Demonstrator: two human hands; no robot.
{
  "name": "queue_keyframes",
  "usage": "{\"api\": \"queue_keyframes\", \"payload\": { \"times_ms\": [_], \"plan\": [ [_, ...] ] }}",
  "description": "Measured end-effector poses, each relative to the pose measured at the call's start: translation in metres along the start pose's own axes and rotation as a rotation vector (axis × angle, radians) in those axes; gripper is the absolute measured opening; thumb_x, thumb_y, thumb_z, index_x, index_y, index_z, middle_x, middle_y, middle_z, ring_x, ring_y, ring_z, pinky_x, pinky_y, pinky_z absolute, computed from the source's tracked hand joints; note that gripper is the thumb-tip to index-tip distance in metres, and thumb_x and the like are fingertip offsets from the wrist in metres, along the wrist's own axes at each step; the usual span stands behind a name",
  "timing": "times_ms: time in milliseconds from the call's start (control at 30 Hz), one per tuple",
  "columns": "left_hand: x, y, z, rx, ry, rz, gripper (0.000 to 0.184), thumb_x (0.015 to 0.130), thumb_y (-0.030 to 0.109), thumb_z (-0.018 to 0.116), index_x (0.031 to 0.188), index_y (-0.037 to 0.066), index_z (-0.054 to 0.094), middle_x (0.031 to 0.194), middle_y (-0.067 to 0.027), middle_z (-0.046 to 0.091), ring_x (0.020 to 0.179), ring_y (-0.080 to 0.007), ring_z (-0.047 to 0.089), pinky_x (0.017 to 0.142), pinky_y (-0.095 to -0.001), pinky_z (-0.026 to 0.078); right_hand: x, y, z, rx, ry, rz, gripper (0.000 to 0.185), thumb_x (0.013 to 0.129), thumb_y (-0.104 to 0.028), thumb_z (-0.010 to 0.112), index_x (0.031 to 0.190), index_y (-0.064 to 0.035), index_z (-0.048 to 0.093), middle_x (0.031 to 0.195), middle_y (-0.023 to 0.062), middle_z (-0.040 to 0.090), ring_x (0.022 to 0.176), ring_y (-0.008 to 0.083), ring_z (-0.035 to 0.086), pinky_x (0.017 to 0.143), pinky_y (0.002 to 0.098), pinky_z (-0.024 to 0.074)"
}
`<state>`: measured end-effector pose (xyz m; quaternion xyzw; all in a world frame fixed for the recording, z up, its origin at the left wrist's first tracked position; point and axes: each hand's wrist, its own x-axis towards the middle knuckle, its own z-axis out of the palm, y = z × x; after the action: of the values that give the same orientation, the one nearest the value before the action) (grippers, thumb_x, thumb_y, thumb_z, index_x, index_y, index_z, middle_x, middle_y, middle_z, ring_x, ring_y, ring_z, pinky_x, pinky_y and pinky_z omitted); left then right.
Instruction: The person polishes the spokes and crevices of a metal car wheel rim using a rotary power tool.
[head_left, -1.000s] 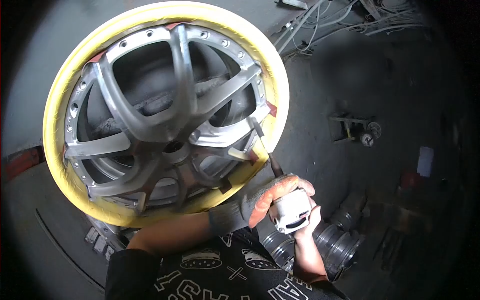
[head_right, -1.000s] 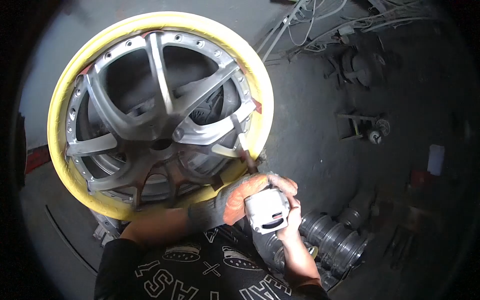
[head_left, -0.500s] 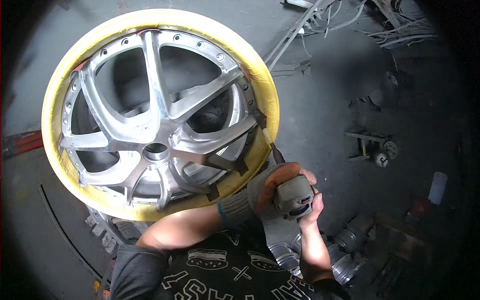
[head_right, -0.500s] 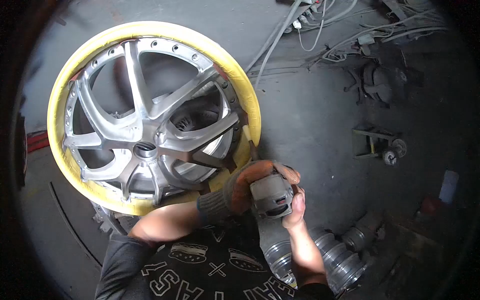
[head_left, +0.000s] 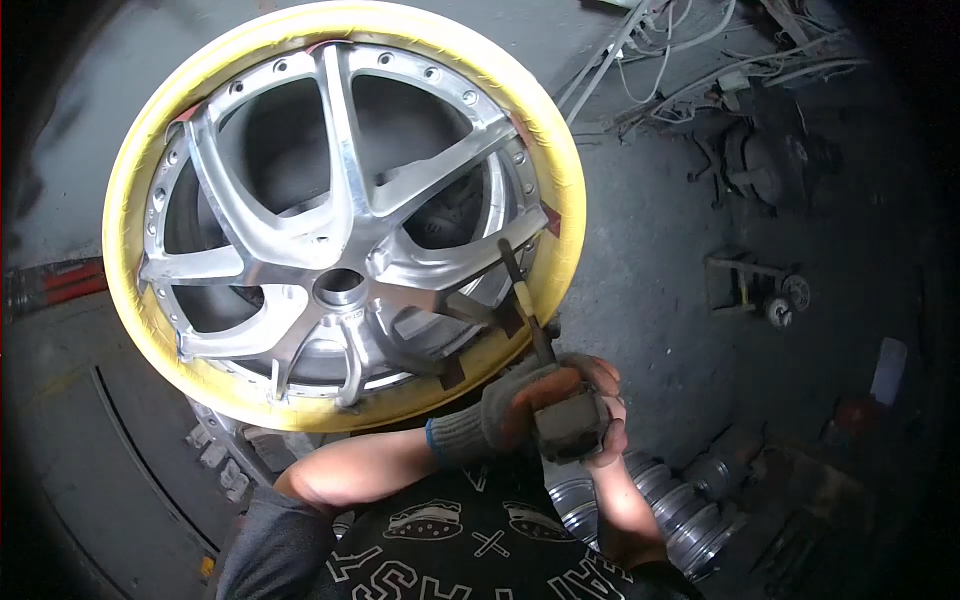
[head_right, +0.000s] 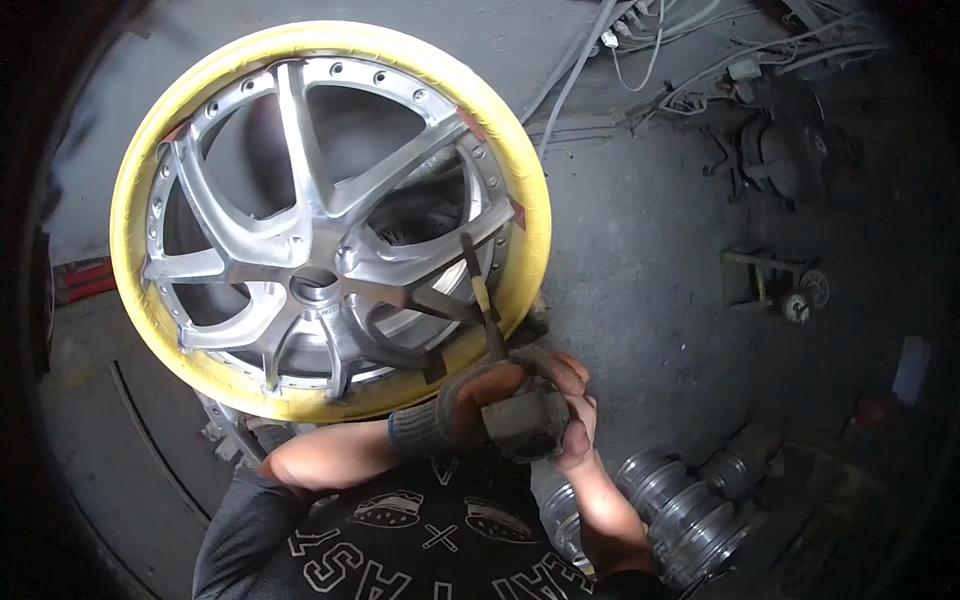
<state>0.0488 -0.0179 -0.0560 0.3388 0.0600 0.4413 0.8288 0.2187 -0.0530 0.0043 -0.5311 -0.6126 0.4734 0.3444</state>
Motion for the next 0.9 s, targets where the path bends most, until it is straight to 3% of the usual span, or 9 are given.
{"api": "queue_keyframes", "payload": {
  "times_ms": [67, 133, 233, 267, 400, 433, 533, 633, 900],
  "plan": [
    [-0.007, 0.011, 0.002, 0.097, -0.033, 0.039, 0.041, 0.098, 0.022, 0.059, 0.133, 0.001, 0.054, 0.136, -0.0151, 0.052, 0.132, -0.0266, 0.049, 0.11, -0.0384, 0.042, -0.009, 0.005, 0.01, 0.059, 0.014, -0.083, 0.072, 0.098, -0.053, 0.024, 0.117, 0.0009, 0.067, 0.13, 0.0246, 0.063, 0.13, 0.0416, 0.05, 0.112, 0.051, 0.0334],
    [-0.017, 0.008, 0.004, 0.214, -0.025, 0.086, 0.041, 0.096, 0.019, 0.061, 0.133, 0.001, 0.054, 0.135, -0.0149, 0.052, 0.132, -0.0266, 0.049, 0.109, -0.0382, 0.042, -0.017, 0.009, 0.02, 0.019, 0.025, -0.121, 0.075, 0.099, -0.056, 0.023, 0.116, 0.0009, 0.068, 0.129, 0.0245, 0.063, 0.13, 0.042, 0.05, 0.112, 0.0518, 0.0338],
    [-0.036, -0.005, 0.005, 0.504, -0.017, 0.214, 0.045, 0.107, 0.034, 0.037, 0.124, -0.002, 0.058, 0.129, -0.0159, 0.058, 0.12, -0.0251, 0.057, 0.105, -0.0355, 0.044, -0.024, 0.002, 0.037, 0.008, 0.018, -0.104, 0.081, 0.098, -0.062, 0.023, 0.118, 0.0021, 0.067, 0.13, 0.0237, 0.063, 0.13, 0.0406, 0.05, 0.111, 0.0508, 0.0355],
    [-0.045, -0.006, 0.007, 0.236, 0.023, 0.138, 0.046, 0.107, 0.035, 0.037, 0.124, -0.002, 0.057, 0.128, -0.0158, 0.058, 0.119, -0.0253, 0.057, 0.105, -0.0361, 0.044, -0.026, -0.002, 0.043, 0.008, 0.014, -0.093, 0.082, 0.098, -0.064, 0.023, 0.119, 0.0025, 0.067, 0.13, 0.0234, 0.063, 0.131, 0.04, 0.05, 0.111, 0.0504, 0.036],
    [-0.063, -0.017, 0.007, -0.304, -0.007, -0.004, 0.043, 0.107, 0.033, 0.039, 0.128, -0.002, 0.052, 0.121, -0.0143, 0.058, 0.113, -0.0233, 0.059, 0.102, -0.0364, 0.046, -0.034, -0.014, 0.07, 0.029, 0.068, -0.017, 0.093, 0.094, -0.072, 0.028, 0.125, 0.0077, 0.064, 0.13, 0.0216, 0.064, 0.129, 0.035, 0.052, 0.11, 0.0463, 0.0381],
    [-0.064, 0.006, 0.008, -0.306, -0.012, -0.005, 0.043, 0.107, 0.033, 0.039, 0.128, -0.002, 0.052, 0.121, -0.0143, 0.058, 0.113, -0.0233, 0.059, 0.102, -0.0364, 0.046, -0.034, -0.019, 0.076, 0.026, 0.079, 0.029, 0.103, 0.09, -0.081, 0.027, 0.128, 0.0091, 0.061, 0.124, 0.0212, 0.066, 0.119, 0.0322, 0.06, 0.104, 0.0435, 0.0446],
    [-0.072, 0.052, 0.007, -0.167, -0.005, -0.061, 0.043, 0.105, 0.032, 0.043, 0.133, -0.001, 0.048, 0.115, -0.0124, 0.059, 0.106, -0.022, 0.062, 0.097, -0.0364, 0.049, -0.037, -0.025, 0.094, 0.034, 0.112, 0.07, 0.114, 0.085, -0.09, 0.028, 0.131, 0.0104, 0.058, 0.12, 0.0212, 0.068, 0.11, 0.0303, 0.067, 0.099, 0.0415, 0.0505],
    [-0.081, 0.06, 0.006, -0.521, -0.022, -0.225, 0.047, 0.1, 0.028, 0.043, 0.131, -0.005, 0.054, 0.134, -0.017, 0.056, 0.126, -0.0222, 0.054, 0.108, -0.0371, 0.042, -0.04, -0.024, 0.111, 0.013, 0.154, 0.019, 0.11, 0.088, -0.087, 0.027, 0.131, 0.0103, 0.058, 0.122, 0.0209, 0.067, 0.114, 0.0299, 0.065, 0.103, 0.0415, 0.0474],
    [-0.106, 0.086, -0.013, -0.643, 0.009, -0.365, 0.064, 0.096, 0.042, 0.054, 0.138, -0.006, 0.049, 0.127, -0.0153, 0.062, 0.117, -0.0206, 0.061, 0.103, -0.0349, 0.047, -0.038, -0.046, 0.149, 0.14, 0.132, 0.057, 0.099, 0.094, -0.078, 0.032, 0.135, 0.0101, 0.054, 0.128, 0.0237, 0.064, 0.118, 0.0324, 0.063, 0.105, 0.0422, 0.0463]
  ]
}}
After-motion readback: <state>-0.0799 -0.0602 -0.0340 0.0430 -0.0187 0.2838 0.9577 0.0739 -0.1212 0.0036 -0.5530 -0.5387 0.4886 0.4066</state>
